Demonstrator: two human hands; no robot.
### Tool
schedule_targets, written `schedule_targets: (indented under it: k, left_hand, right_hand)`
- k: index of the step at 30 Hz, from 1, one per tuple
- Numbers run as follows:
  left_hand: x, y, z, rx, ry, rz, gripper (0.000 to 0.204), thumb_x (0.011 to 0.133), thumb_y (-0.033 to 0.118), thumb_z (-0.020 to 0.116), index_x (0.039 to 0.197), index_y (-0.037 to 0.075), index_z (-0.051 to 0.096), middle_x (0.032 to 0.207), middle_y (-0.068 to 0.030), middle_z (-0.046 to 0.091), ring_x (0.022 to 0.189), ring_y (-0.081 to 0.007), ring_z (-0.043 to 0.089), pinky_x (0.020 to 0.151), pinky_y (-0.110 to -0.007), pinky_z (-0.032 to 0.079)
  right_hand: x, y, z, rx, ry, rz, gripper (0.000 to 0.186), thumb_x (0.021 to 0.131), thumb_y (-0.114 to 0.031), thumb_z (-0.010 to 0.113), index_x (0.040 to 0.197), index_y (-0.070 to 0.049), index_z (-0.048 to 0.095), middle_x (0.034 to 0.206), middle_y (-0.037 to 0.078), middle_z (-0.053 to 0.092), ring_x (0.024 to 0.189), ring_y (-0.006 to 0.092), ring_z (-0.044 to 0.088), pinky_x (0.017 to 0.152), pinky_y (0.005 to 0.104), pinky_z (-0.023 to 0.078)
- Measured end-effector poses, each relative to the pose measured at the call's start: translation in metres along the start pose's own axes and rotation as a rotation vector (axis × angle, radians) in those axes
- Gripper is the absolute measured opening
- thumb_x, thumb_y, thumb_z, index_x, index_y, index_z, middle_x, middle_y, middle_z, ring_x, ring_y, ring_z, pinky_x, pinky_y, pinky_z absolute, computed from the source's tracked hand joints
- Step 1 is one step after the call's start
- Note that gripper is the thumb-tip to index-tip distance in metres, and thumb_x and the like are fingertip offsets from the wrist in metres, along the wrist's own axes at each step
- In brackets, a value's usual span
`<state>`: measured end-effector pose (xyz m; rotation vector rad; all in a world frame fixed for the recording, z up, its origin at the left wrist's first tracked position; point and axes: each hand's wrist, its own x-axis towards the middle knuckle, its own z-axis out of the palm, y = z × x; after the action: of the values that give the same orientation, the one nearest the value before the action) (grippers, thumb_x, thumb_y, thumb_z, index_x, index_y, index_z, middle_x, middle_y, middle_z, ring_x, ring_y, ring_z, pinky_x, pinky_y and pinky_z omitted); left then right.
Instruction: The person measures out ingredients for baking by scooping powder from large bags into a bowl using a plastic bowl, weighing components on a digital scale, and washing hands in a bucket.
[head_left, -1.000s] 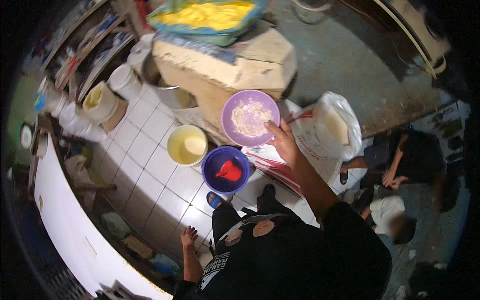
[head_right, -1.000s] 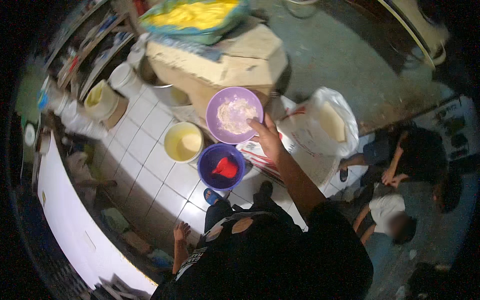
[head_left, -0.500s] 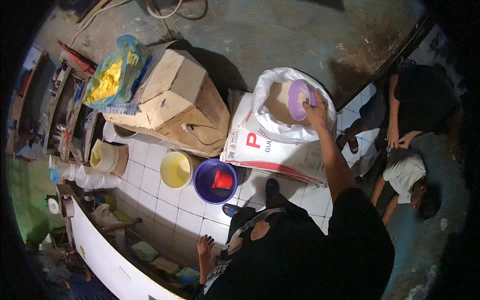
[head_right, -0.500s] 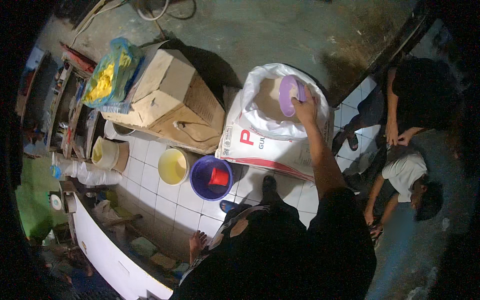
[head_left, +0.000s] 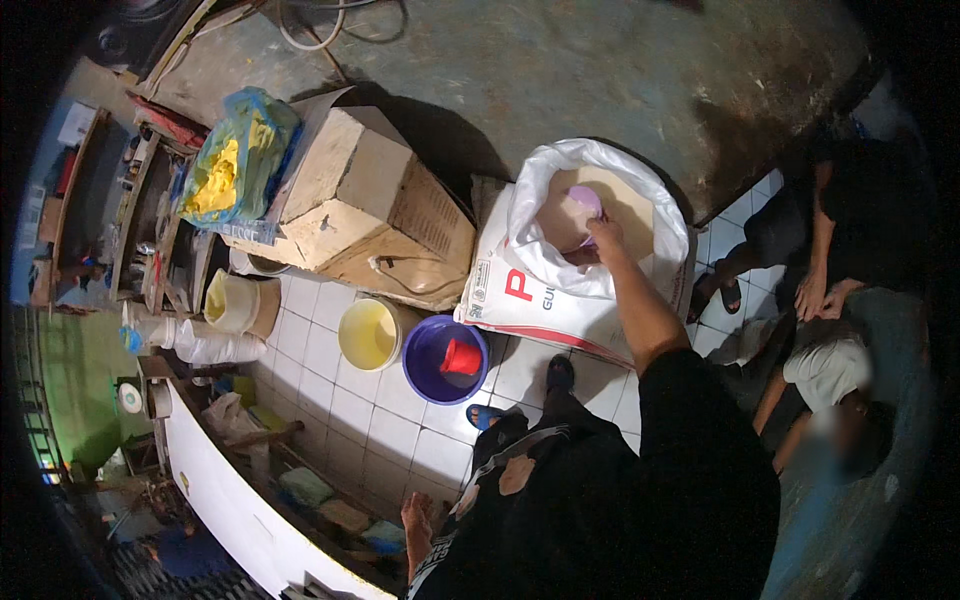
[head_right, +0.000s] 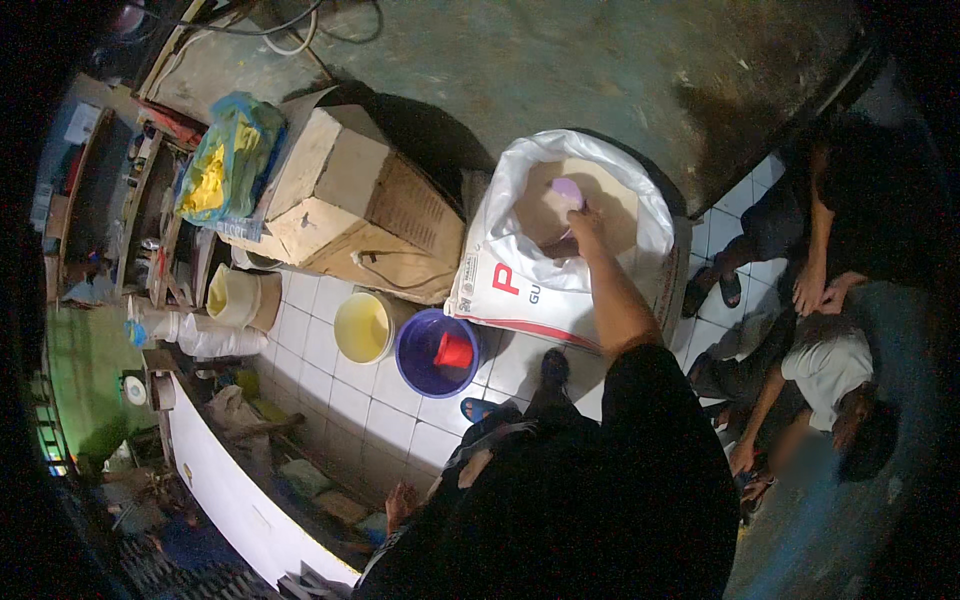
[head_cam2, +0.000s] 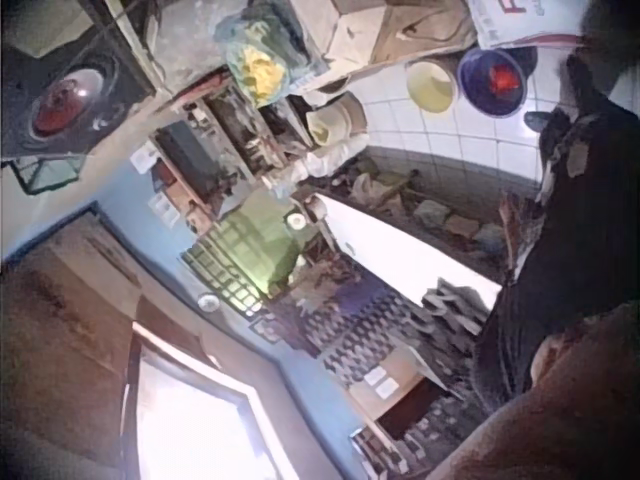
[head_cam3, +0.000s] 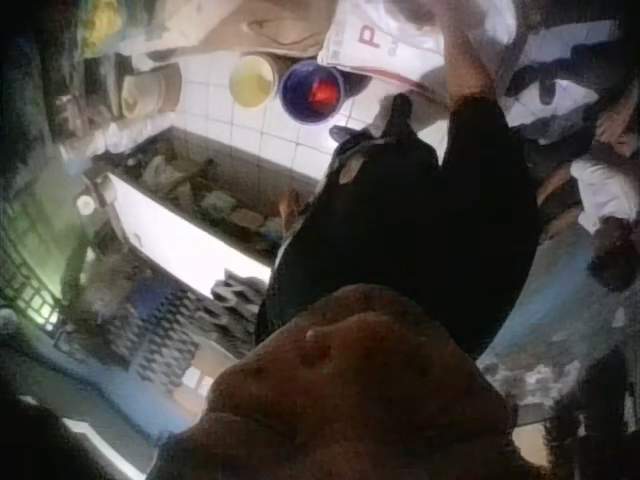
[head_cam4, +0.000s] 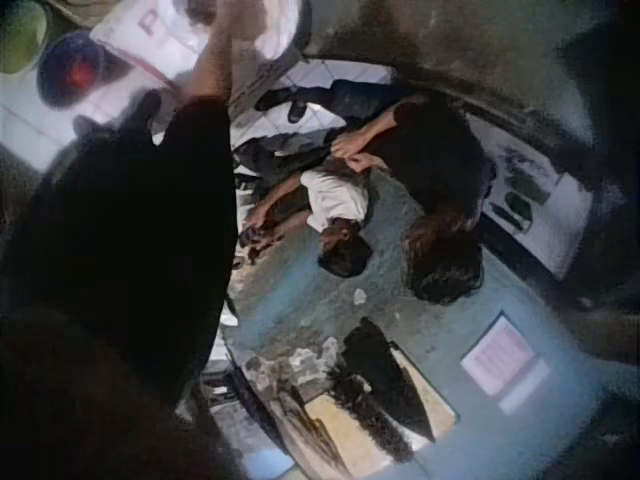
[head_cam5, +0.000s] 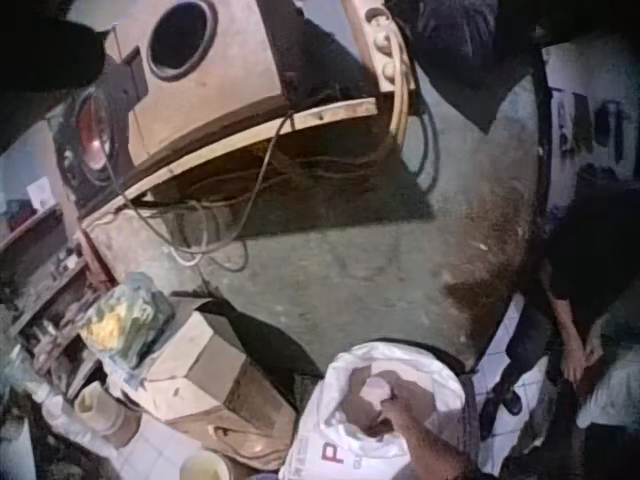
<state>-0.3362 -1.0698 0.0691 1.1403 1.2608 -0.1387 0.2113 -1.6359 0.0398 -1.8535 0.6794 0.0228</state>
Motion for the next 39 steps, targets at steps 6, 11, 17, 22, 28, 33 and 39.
schedule_targets:
  k: [6, 11, 17, 22, 28, 33, 39]
  left_hand:
    - [-0.001, 0.002, 0.032, 0.115, -0.021, -0.067, 0.038, 0.089, 0.035, 0.052, 0.109, 0.002, 0.051, 0.107, -0.0132, 0.061, 0.097, -0.0299, 0.058, 0.075, -0.045, 0.047]
    - [0.036, -0.007, 0.034, 0.146, -0.076, -0.087, 0.043, 0.089, 0.033, 0.052, 0.119, 0.002, 0.047, 0.114, -0.0150, 0.057, 0.101, -0.0300, 0.058, 0.077, -0.042, 0.047]
    - [0.033, 0.023, 0.073, 0.178, -0.109, 0.020, 0.044, 0.090, 0.031, 0.051, 0.125, 0.004, 0.044, 0.116, -0.0147, 0.056, 0.100, -0.0277, 0.058, 0.077, -0.039, 0.046]
    - [0.034, 0.034, 0.081, 0.204, -0.122, 0.081, 0.045, 0.090, 0.031, 0.052, 0.124, 0.004, 0.044, 0.113, -0.0137, 0.057, 0.097, -0.0280, 0.059, 0.075, -0.039, 0.047]
    - [0.046, 0.000, 0.046, 0.166, -0.124, -0.053, 0.045, 0.089, 0.032, 0.053, 0.124, 0.004, 0.045, 0.111, -0.0133, 0.058, 0.095, -0.0278, 0.060, 0.073, -0.039, 0.048]
    - [0.031, -0.008, 0.041, 0.177, -0.075, -0.023, 0.044, 0.088, 0.033, 0.055, 0.120, 0.003, 0.048, 0.111, -0.0147, 0.059, 0.095, -0.0276, 0.060, 0.072, -0.038, 0.049]
    - [-0.013, -0.033, 0.011, 0.042, 0.007, -0.017, 0.050, 0.089, 0.036, 0.054, 0.122, 0.000, 0.045, 0.114, -0.0196, 0.055, 0.101, -0.0343, 0.057, 0.076, -0.047, 0.050]
  right_hand:
    - [-0.026, -0.008, -0.055, 0.759, -0.264, 0.315, 0.047, 0.080, -0.022, 0.055, 0.122, -0.008, 0.041, 0.113, 0.015, 0.052, 0.107, 0.0337, 0.053, 0.079, 0.0525, 0.052]
    - [-0.034, -0.026, -0.075, 0.750, -0.257, 0.270, 0.045, 0.084, -0.017, 0.049, 0.126, -0.006, 0.037, 0.117, 0.017, 0.050, 0.107, 0.0354, 0.053, 0.079, 0.0579, 0.051]
    - [-0.039, -0.015, -0.084, 0.798, -0.267, 0.234, 0.049, 0.083, -0.020, 0.056, 0.127, -0.003, 0.039, 0.120, 0.016, 0.048, 0.109, 0.0335, 0.051, 0.082, 0.0563, 0.050]
    - [-0.038, -0.001, -0.100, 0.842, -0.202, 0.224, 0.046, 0.085, -0.021, 0.057, 0.125, -0.005, 0.042, 0.121, 0.016, 0.050, 0.107, 0.0309, 0.054, 0.085, 0.0523, 0.049]
    - [-0.052, -0.031, -0.075, 0.868, -0.374, 0.145, 0.044, 0.085, -0.019, 0.054, 0.125, -0.005, 0.042, 0.121, 0.015, 0.049, 0.108, 0.0311, 0.053, 0.086, 0.0536, 0.048]
    - [-0.025, -0.030, -0.083, 0.666, -0.107, 0.283, 0.043, 0.084, -0.016, 0.047, 0.126, -0.007, 0.042, 0.120, 0.017, 0.050, 0.102, 0.0378, 0.055, 0.075, 0.0558, 0.053]
    - [-0.046, -0.080, -0.050, 0.009, 0.053, 0.111, 0.048, 0.083, -0.015, 0.046, 0.131, -0.020, 0.043, 0.113, 0.014, 0.057, 0.096, 0.0319, 0.059, 0.071, 0.0451, 0.055]
